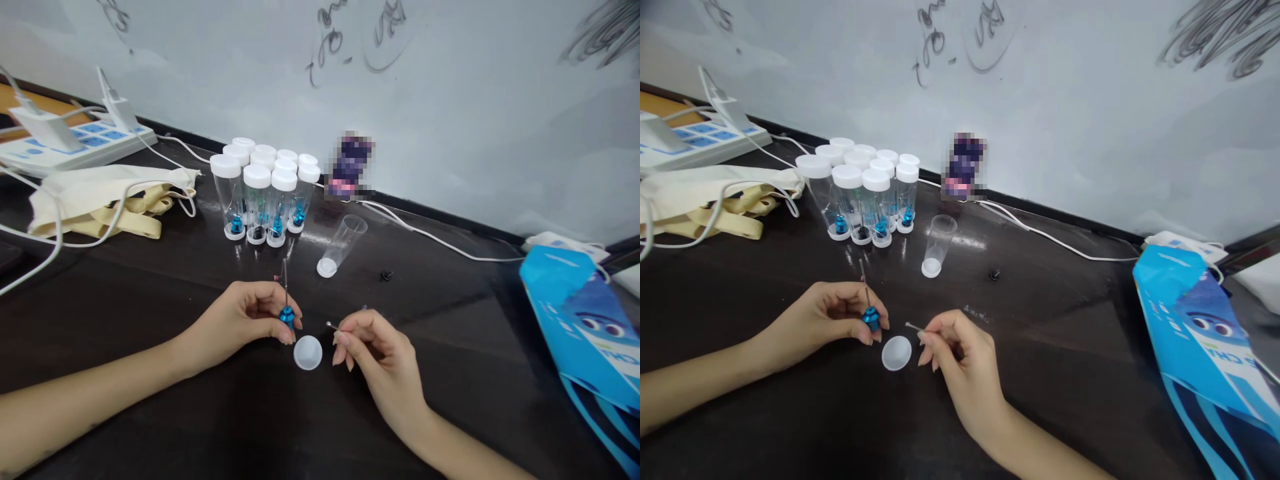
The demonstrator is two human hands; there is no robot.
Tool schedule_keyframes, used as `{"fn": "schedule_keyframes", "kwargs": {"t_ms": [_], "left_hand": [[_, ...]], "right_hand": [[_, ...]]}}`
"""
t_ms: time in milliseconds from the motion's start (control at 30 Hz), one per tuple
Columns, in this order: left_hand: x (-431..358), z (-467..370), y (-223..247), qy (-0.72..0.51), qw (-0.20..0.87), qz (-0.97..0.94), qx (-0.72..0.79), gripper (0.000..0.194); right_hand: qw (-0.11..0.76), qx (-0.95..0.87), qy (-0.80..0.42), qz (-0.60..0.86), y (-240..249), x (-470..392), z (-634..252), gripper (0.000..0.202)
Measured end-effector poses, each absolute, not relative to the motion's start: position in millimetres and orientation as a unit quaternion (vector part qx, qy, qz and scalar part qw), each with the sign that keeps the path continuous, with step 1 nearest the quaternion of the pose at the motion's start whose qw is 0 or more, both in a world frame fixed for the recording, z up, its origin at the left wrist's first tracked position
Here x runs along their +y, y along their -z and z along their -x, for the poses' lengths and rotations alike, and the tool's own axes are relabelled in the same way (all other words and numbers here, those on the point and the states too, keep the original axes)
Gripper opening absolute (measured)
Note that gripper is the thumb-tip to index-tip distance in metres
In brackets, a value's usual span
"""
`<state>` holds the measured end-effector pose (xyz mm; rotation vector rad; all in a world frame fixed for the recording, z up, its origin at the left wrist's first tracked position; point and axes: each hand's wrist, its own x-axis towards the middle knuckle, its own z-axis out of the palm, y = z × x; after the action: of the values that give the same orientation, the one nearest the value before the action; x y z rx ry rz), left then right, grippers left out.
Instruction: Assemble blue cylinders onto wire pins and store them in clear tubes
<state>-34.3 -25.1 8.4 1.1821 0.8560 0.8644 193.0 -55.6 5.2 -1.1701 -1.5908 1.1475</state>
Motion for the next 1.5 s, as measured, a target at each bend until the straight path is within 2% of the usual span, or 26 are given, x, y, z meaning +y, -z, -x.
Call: {"fn": "schedule_keyframes", "kwargs": {"t_ms": [267,500,900,1500], "left_hand": [[-24,36,-9,-0.408,0.7,-0.481,0.334,0.018],[-22,40,-8,-0.453,0.684,-0.45,0.352,0.022],[-21,38,-4,-0.427,0.714,-0.44,0.339,0.008],[-20,39,-4,-0.42,0.721,-0.44,0.333,0.018]], "right_hand": [[0.424,-0.663,-0.432,0.441,-10,-56,-175,0.009],[0.43,-0.691,-0.384,0.436,-9,-37,-156,0.01],[0.431,-0.74,-0.299,0.421,-8,-32,-164,0.013],[0.452,-0.718,-0.317,0.424,-4,-34,-165,0.01]]}}
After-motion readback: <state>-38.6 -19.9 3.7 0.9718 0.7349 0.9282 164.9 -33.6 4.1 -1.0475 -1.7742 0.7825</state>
